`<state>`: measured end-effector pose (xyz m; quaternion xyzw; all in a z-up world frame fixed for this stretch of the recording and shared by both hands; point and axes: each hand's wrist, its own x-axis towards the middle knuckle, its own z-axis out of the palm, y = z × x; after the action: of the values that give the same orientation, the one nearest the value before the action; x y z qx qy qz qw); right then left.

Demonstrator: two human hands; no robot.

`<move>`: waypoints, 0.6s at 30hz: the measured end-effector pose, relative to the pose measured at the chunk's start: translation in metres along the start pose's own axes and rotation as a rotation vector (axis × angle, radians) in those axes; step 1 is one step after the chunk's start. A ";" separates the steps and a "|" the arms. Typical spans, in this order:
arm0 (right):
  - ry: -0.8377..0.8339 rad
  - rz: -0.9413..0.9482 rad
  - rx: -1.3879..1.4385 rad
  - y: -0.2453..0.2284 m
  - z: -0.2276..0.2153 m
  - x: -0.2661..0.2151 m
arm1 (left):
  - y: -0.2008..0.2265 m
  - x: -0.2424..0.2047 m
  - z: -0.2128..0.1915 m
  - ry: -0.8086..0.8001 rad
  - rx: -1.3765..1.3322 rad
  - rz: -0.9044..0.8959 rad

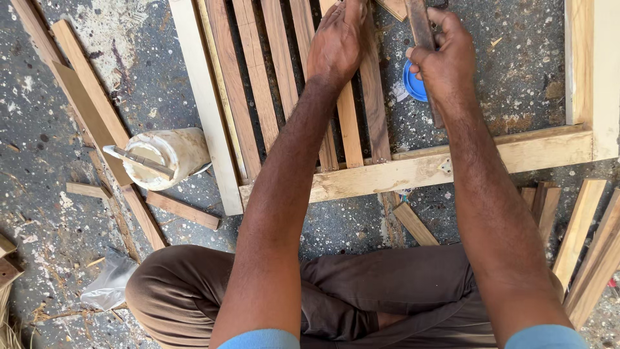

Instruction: The person is assembling a wooden panel by gluing and hammering wooden slats into a rectangular frame while sitting on the floor.

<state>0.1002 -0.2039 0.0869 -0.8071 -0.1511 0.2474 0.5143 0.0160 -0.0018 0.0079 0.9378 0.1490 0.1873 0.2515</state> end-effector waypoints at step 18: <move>0.243 -0.494 -0.685 0.020 0.010 -0.001 | 0.007 0.001 -0.011 0.018 -0.023 0.024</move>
<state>0.0935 -0.2052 0.0652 -0.8939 -0.3514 -0.0440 0.2748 0.0132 -0.0032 0.0208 0.9349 0.1380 0.2003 0.2585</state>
